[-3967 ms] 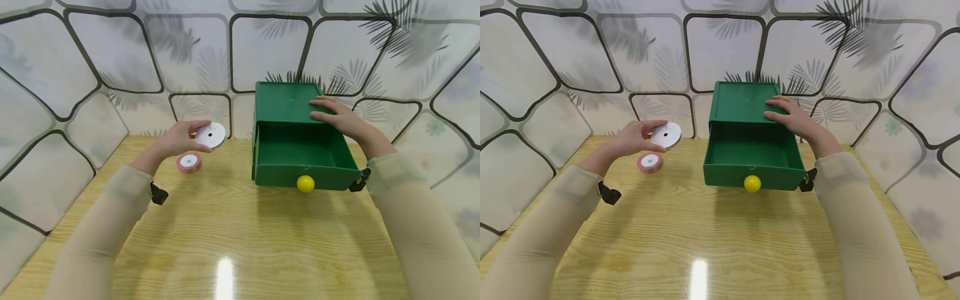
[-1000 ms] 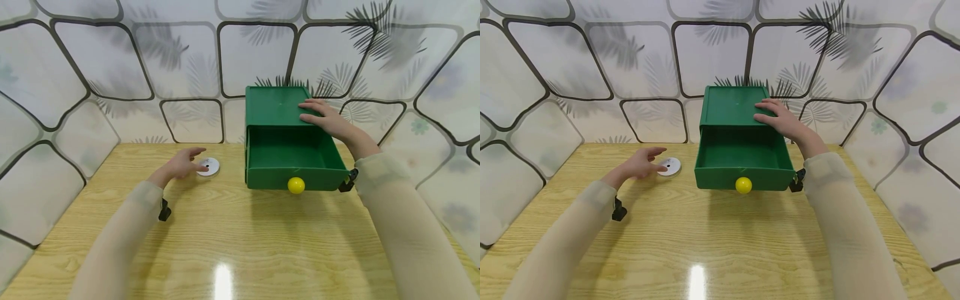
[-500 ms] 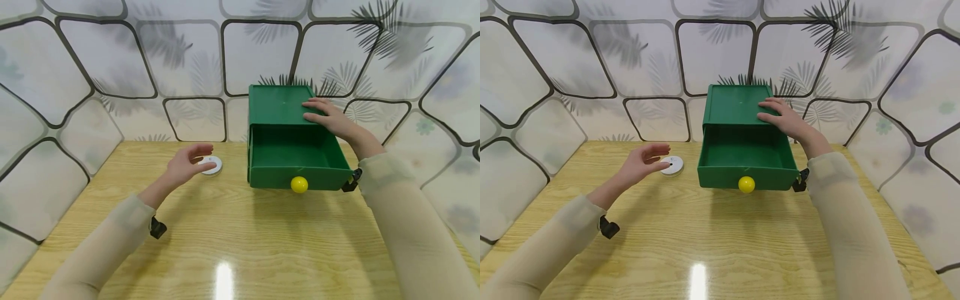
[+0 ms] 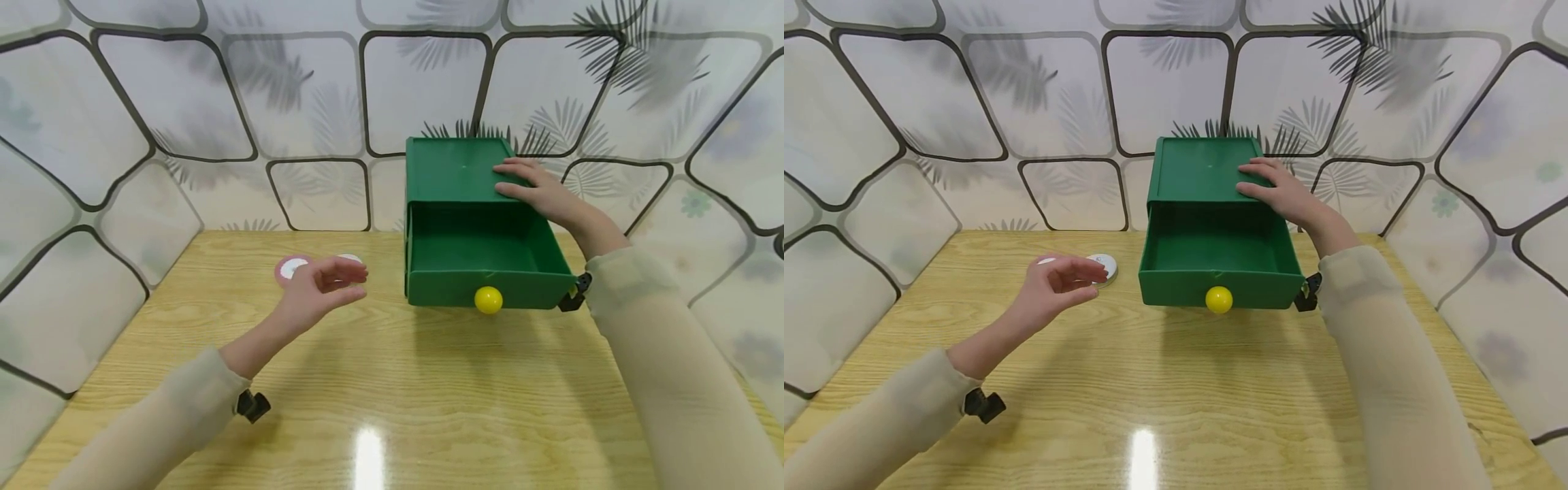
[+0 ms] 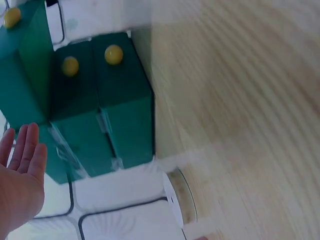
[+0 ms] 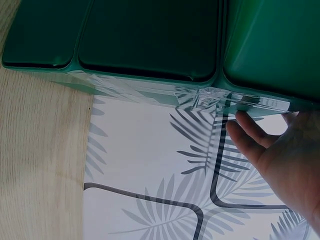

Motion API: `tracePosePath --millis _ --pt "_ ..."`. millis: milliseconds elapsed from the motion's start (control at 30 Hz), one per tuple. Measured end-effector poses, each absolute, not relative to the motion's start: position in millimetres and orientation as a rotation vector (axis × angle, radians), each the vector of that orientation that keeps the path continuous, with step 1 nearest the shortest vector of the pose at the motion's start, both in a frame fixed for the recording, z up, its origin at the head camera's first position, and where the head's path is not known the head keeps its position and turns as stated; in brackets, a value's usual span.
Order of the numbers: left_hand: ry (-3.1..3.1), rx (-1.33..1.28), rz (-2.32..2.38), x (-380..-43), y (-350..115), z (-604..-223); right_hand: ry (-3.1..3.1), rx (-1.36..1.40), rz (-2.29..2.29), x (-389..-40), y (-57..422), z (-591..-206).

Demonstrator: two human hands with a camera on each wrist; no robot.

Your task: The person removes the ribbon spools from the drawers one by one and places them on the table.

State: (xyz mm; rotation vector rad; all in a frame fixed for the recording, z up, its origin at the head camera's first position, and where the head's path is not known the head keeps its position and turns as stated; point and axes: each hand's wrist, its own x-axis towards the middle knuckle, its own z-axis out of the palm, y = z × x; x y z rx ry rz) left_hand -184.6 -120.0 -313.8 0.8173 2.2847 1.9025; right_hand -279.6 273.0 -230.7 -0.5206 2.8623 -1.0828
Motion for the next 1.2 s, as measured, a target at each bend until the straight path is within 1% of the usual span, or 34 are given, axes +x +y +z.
tracePosePath --millis 333,533,900,1200 --pt "2.055 0.784 1.894 -150 -96 -320 2.864 -0.524 -1.091 -281 271 -230" --pt "1.941 0.788 1.896 -136 -76 -319 2.861 -0.529 -1.089 -281 271 -231" --pt "1.797 0.734 1.851 -126 -33 -310 2.874 -0.506 -1.077 -279 271 -231" --pt "1.654 0.658 1.919 -124 -3 -308 2.858 -0.515 -1.084 -280 271 -230"
